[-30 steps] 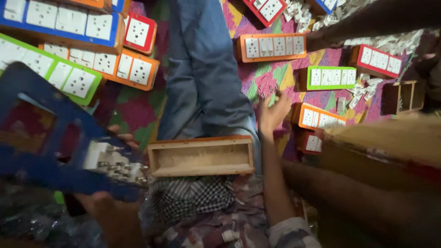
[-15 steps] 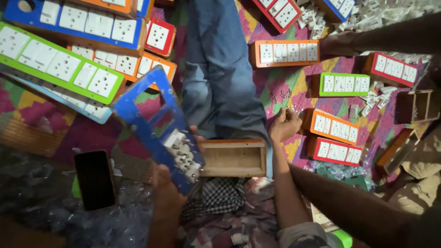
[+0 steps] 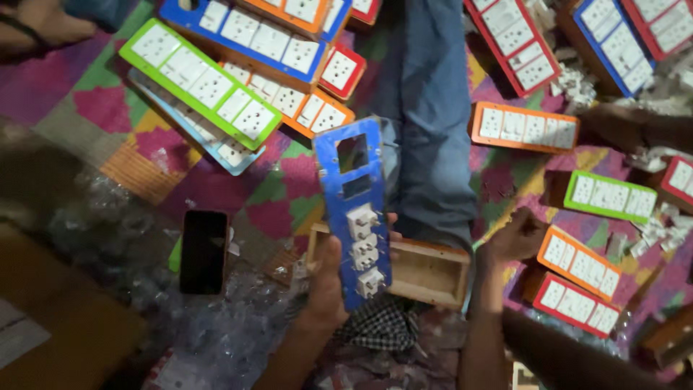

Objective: The person sits on the floor and assembles a blue multi-gang electrical socket board by inserting white socket modules and switches into the frame. They handle screws and small metal parts, occasionally flipping the board to access the back, and place the assembled unit into a wooden box.

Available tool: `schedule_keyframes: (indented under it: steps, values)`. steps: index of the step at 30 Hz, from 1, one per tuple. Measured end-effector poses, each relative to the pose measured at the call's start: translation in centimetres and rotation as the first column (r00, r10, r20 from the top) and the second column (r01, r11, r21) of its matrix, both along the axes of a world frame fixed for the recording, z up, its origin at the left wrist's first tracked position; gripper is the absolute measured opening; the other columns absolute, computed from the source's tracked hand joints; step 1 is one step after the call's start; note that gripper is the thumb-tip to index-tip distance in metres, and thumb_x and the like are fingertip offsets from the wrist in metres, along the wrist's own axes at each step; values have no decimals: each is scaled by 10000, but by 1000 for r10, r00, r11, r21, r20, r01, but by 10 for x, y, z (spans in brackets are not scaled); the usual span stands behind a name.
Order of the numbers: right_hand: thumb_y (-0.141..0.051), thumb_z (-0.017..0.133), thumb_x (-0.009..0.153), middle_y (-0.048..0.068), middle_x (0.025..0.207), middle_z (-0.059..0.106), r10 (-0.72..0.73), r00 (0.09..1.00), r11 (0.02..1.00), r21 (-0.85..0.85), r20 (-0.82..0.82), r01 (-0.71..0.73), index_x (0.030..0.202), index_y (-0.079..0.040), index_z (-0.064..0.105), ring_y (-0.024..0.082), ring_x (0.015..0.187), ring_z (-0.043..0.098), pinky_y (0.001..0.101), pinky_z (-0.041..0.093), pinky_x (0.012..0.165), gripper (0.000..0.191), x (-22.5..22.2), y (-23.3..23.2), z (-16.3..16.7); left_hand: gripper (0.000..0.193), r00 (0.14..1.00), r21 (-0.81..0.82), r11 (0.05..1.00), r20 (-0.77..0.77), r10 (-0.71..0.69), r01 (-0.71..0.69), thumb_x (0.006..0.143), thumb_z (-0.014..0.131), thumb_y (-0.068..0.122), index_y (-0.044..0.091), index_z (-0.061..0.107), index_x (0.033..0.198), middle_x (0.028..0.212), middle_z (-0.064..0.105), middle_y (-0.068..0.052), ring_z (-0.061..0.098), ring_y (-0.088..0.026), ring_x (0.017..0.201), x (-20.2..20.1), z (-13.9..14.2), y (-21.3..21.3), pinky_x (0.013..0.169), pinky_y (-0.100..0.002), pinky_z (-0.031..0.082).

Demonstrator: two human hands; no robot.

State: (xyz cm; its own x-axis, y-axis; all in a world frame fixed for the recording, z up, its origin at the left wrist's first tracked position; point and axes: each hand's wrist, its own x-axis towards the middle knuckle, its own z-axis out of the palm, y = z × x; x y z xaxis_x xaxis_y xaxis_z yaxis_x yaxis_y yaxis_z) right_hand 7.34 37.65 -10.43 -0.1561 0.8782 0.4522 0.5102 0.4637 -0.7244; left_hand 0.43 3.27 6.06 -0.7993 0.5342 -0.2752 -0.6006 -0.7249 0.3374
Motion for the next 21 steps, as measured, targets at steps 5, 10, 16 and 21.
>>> schedule_keyframes:
  steps: [5, 10, 16, 21]
  values:
    - [-18, 743, 1014, 58, 980, 740, 201, 821, 828, -355, -535, -434, 1014, 13, 709, 119, 845, 675, 259, 558, 742, 45, -38, -24, 102, 777, 999, 73, 997, 37, -31, 29, 1031, 498, 580, 18, 376, 1554, 1497, 534, -190, 634, -251, 1211, -5, -5, 6, 973, -374, 566]
    - [39, 735, 1029, 116, 1107, 745, 534, 752, 735, -227, -386, -639, 1103, 52, 707, 152, 983, 703, 279, 582, 890, 81, -49, -86, 179, 769, 996, 145, 989, 73, -47, 36, 1064, 475, 582, -1, 413, 1562, 1468, 574, -164, 648, -209, 1175, -2, -13, 11, 969, -350, 564]
    - [86, 770, 885, 99, 1067, 739, 783, 564, 410, -463, -263, -785, 1055, 24, 704, 148, 997, 721, 272, 590, 892, 192, -45, -155, 198, 649, 974, 43, 999, 226, -24, 14, 1078, 491, 520, 4, 486, 1471, 1247, 667, -106, 691, -174, 1056, 11, -32, 23, 904, -347, 591]
    - [94, 789, 866, 98, 1031, 734, 857, 486, 360, -472, -175, -805, 1041, 24, 731, 143, 957, 708, 247, 571, 849, 197, -56, -161, 205, 582, 983, 23, 999, 179, -32, 28, 1093, 493, 494, 18, 512, 1427, 1201, 677, -108, 704, -171, 1011, 19, -38, 26, 854, -336, 593]
